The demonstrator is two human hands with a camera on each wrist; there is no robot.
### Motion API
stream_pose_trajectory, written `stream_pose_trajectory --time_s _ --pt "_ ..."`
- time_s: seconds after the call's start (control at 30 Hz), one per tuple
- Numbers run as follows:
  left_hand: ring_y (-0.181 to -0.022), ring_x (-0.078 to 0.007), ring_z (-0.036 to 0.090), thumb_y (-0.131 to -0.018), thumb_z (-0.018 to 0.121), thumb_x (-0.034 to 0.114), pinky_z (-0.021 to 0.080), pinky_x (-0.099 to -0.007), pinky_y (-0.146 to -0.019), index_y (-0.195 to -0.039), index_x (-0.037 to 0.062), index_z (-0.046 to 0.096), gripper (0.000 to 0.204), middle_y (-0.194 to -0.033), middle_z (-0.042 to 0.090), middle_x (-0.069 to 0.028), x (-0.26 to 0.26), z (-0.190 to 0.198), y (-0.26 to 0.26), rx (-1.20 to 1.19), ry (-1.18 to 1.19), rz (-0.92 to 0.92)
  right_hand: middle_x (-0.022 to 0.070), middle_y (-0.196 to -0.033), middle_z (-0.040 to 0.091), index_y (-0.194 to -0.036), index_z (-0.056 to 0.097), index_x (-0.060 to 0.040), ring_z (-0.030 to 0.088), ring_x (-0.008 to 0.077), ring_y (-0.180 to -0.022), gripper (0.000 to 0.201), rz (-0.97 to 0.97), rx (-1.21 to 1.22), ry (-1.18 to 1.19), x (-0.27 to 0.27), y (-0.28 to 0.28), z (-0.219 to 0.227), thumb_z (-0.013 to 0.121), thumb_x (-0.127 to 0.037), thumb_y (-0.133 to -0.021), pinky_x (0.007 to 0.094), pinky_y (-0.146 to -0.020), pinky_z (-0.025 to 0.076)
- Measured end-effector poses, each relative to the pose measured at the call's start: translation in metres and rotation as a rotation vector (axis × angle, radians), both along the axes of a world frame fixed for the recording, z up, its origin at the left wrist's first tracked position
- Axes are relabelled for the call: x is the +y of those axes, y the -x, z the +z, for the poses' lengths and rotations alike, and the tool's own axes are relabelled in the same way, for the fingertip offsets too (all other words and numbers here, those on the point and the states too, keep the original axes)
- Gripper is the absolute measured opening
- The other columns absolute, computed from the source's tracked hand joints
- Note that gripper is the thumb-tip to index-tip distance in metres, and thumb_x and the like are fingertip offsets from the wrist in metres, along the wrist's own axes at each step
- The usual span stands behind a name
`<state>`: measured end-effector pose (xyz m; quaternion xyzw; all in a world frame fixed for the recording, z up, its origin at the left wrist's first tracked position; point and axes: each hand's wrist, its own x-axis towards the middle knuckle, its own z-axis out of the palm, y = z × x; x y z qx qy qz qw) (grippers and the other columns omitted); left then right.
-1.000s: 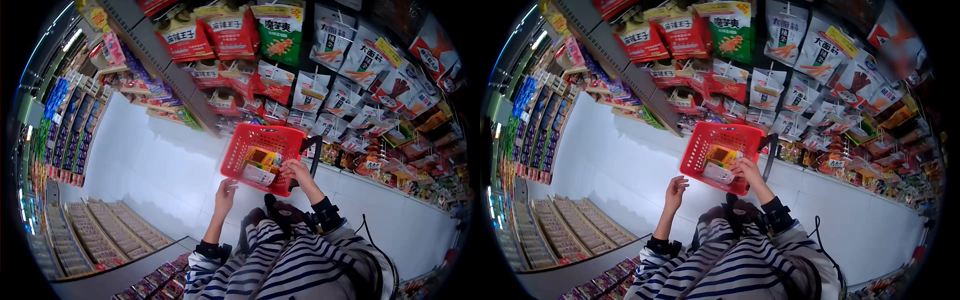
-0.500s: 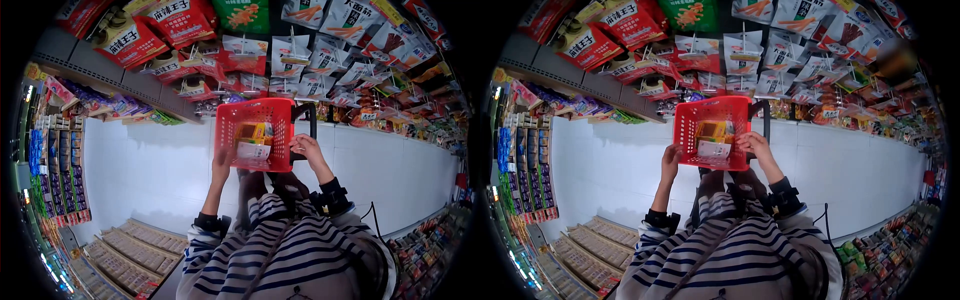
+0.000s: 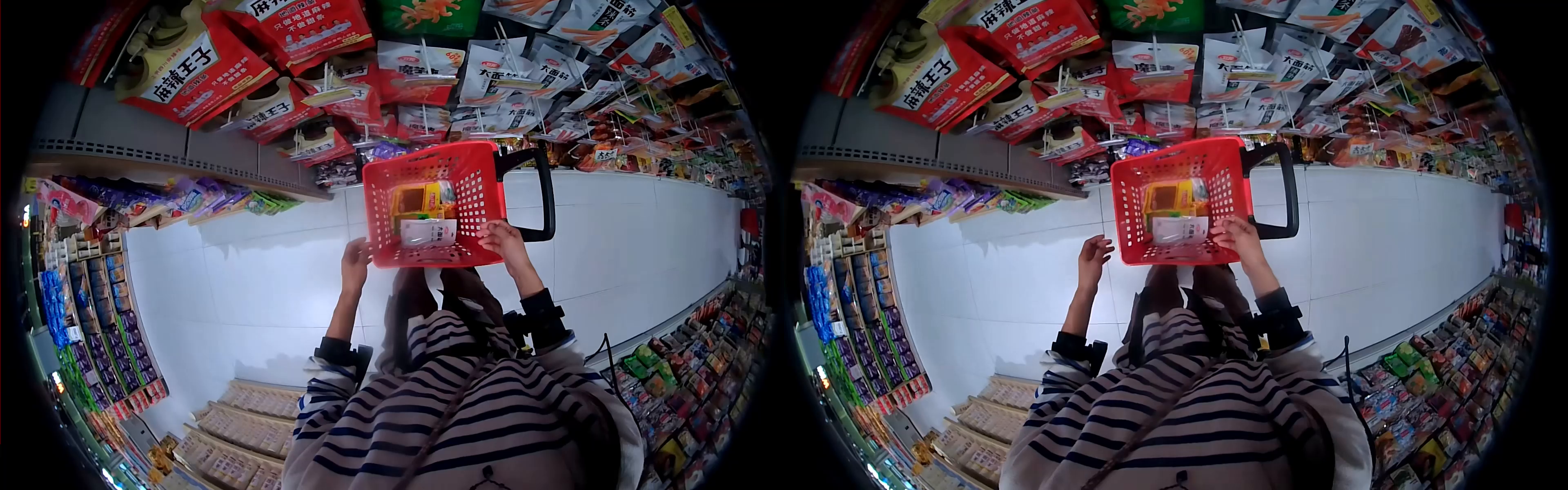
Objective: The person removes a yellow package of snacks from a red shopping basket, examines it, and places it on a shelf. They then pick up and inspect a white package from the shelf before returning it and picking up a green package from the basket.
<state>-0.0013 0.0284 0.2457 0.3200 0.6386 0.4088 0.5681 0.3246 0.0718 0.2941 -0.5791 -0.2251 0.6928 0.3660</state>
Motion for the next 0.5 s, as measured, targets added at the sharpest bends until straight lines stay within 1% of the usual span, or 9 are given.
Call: stream_pose_trajectory --time_s 0.1,0.13,0.2,0.27,0.37,0.5 --pt "-0.085 -0.0161 0.056 -0.084 0.045 0.012 0.044 -0.0289 -0.072 -0.108 0.0048 0.044 0.025 -0.097 0.056 -0.0071 0.001 -0.014 0.018 -0.005 0.038 -0.015 0.0108 -0.084 0.061 -0.094 0.054 -0.0012 0.059 0.0141 -0.067 0.021 -0.049 -0.048 0.043 -0.011 0.012 -0.014 0.045 -0.017 -0.085 0.0226 -0.062 0.048" --pt "-0.084 -0.016 0.056 -0.084 0.045 0.012 0.044 -0.0286 -0.072 -0.107 0.005 0.044 0.024 -0.097 0.056 -0.007 0.003 -0.02 0.023 -0.01 0.043 -0.022 0.0093 -0.082 0.06 -0.092 0.052 -0.0015 0.058 0.0134 -0.068 0.019 -0.05 -0.064 0.071 -0.014 0.016 -0.017 0.042 -0.016 -0.085 0.0231 -0.063 0.046" --pt "-0.084 -0.0157 0.056 -0.084 0.045 0.011 0.043 -0.0281 -0.071 -0.106 0.0054 0.045 0.023 -0.096 0.056 -0.0068 0.005 -0.032 0.033 -0.006 0.06 -0.049 0.0093 -0.081 0.06 -0.092 0.053 -0.0017 0.058 0.0135 -0.068 0.019 -0.073 -0.058 0.078 -0.02 0.021 -0.022 0.042 -0.016 -0.085 0.023 -0.063 0.046" --pt "-0.083 -0.0154 0.056 -0.084 0.045 0.01 0.043 -0.0276 -0.07 -0.105 0.0057 0.045 0.022 -0.095 0.056 -0.0066 0.008 -0.038 0.036 0.007 0.083 -0.086 0.009 -0.081 0.06 -0.091 0.053 -0.0021 0.058 0.0134 -0.068 0.019 -0.101 -0.06 0.089 -0.026 0.023 -0.027 0.042 -0.016 -0.085 0.0232 -0.063 0.046" --pt "-0.083 -0.0147 0.056 -0.084 0.044 0.01 0.043 -0.0269 -0.069 -0.105 0.0055 0.045 0.021 -0.092 0.057 -0.0063 0.007 -0.061 0.038 0.002 0.08 -0.151 0.0083 -0.081 0.061 -0.091 0.053 -0.0028 0.057 0.0132 -0.068 0.02 -0.132 -0.086 0.12 -0.035 0.023 -0.033 0.043 -0.018 -0.085 0.0242 -0.065 0.045" --pt "-0.08 -0.0133 0.055 -0.082 0.048 0.007 0.043 -0.0252 -0.066 -0.102 0.0051 0.046 0.02 -0.089 0.057 -0.0059 0.006 -0.098 0.03 0.144 0.034 -0.287 0.0068 -0.08 0.06 -0.092 0.053 -0.0038 0.056 0.013 -0.07 0.021 -0.145 -0.117 0.162 -0.045 0.021 -0.041 0.042 -0.021 -0.085 0.026 -0.068 0.043"
